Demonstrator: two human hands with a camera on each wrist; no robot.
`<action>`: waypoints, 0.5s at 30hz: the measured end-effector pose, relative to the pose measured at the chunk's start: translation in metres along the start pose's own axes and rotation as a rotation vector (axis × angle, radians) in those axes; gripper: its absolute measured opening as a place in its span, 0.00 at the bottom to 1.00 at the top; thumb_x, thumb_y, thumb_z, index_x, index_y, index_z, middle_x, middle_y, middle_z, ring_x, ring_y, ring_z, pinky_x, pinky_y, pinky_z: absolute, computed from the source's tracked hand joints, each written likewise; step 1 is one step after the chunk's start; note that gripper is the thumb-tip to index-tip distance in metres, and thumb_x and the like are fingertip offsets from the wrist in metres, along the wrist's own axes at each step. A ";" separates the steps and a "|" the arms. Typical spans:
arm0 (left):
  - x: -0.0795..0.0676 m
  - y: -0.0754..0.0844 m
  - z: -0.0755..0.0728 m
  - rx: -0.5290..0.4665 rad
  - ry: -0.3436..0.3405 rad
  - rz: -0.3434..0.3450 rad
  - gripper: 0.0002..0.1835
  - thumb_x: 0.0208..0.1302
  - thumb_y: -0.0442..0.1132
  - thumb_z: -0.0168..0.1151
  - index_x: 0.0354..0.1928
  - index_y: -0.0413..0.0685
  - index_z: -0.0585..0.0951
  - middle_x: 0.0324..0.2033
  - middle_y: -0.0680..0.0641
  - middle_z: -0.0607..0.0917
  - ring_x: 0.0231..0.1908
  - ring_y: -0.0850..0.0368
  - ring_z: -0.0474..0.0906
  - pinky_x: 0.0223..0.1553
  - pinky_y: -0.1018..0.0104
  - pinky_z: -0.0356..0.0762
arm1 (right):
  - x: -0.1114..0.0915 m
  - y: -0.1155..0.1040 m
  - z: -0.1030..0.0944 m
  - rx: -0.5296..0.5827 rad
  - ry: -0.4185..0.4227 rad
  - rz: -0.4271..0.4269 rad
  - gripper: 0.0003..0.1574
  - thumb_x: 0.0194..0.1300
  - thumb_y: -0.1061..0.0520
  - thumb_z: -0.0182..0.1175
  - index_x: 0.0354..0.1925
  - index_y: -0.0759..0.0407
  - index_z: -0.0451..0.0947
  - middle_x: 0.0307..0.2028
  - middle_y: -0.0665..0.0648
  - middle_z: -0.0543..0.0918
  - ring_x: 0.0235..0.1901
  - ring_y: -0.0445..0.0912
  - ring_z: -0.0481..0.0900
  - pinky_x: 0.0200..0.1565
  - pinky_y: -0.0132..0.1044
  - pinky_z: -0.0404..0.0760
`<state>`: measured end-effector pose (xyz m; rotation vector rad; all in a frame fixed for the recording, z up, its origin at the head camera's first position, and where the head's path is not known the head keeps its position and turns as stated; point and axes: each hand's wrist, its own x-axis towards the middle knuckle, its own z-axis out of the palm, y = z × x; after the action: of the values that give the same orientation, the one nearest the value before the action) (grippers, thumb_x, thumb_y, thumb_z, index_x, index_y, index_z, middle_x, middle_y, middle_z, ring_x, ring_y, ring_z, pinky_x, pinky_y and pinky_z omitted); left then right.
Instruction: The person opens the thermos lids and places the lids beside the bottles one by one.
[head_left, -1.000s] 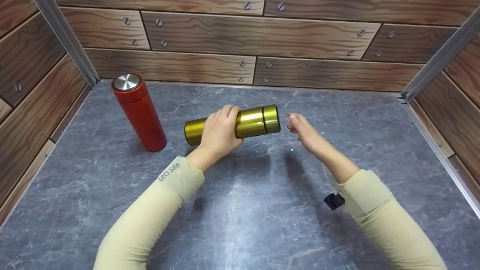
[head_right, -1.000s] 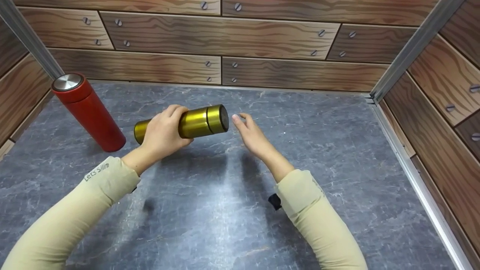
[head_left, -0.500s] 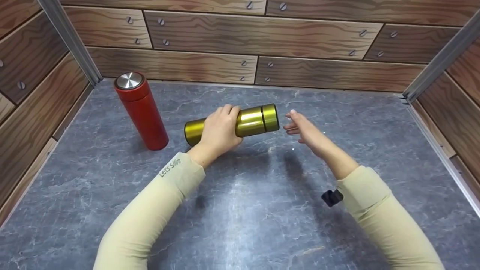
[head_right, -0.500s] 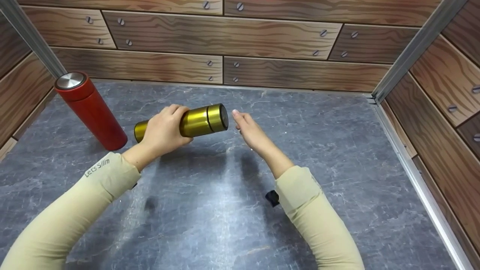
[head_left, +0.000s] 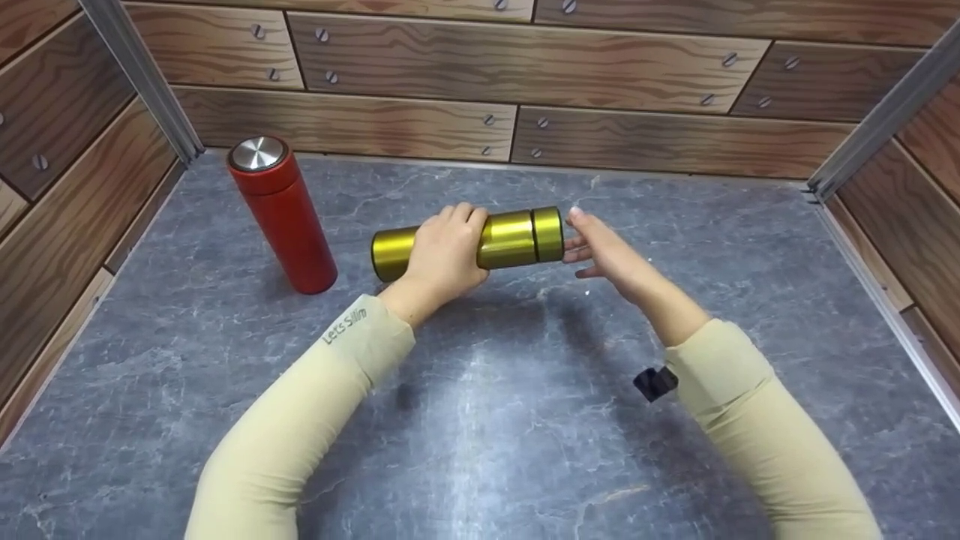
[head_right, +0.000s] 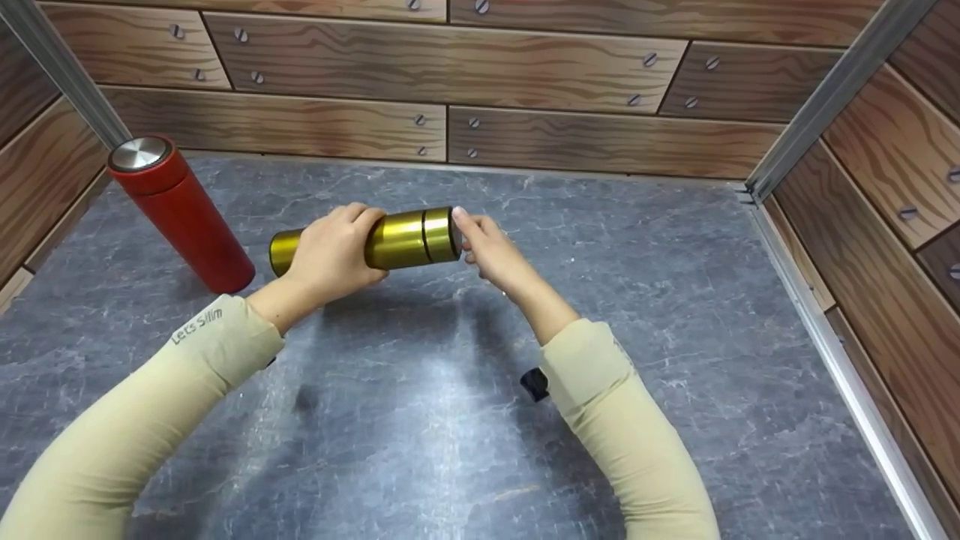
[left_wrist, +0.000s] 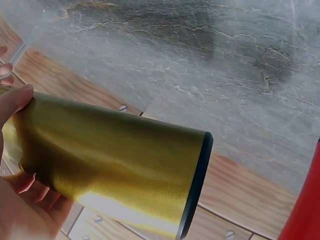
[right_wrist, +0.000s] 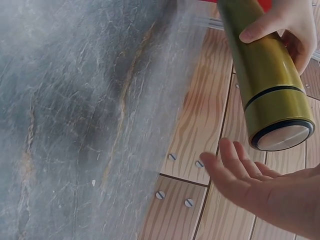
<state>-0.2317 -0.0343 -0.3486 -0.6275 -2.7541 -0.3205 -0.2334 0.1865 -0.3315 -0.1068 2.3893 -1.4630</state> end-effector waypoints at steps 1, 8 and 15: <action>0.001 0.000 -0.001 0.003 0.001 0.002 0.33 0.41 0.43 0.72 0.52 0.41 0.74 0.46 0.43 0.79 0.46 0.47 0.76 0.48 0.54 0.76 | 0.001 -0.002 -0.001 0.006 0.004 -0.008 0.43 0.71 0.38 0.28 0.69 0.68 0.47 0.56 0.73 0.66 0.52 0.61 0.71 0.53 0.50 0.76; 0.003 0.003 -0.001 0.013 -0.027 0.014 0.32 0.41 0.43 0.71 0.52 0.41 0.74 0.46 0.43 0.79 0.46 0.46 0.76 0.48 0.55 0.76 | 0.005 -0.008 0.002 0.015 0.021 -0.020 0.41 0.71 0.39 0.34 0.62 0.73 0.55 0.43 0.63 0.67 0.31 0.43 0.74 0.32 0.34 0.83; 0.003 0.002 -0.001 -0.014 -0.050 0.003 0.32 0.41 0.42 0.71 0.52 0.41 0.74 0.46 0.44 0.79 0.46 0.47 0.76 0.49 0.55 0.76 | 0.008 -0.010 0.003 -0.010 0.038 0.004 0.38 0.70 0.42 0.44 0.60 0.73 0.62 0.36 0.58 0.70 0.23 0.39 0.75 0.29 0.29 0.81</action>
<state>-0.2333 -0.0313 -0.3466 -0.6520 -2.8008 -0.3284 -0.2406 0.1775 -0.3264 -0.0774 2.4257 -1.4644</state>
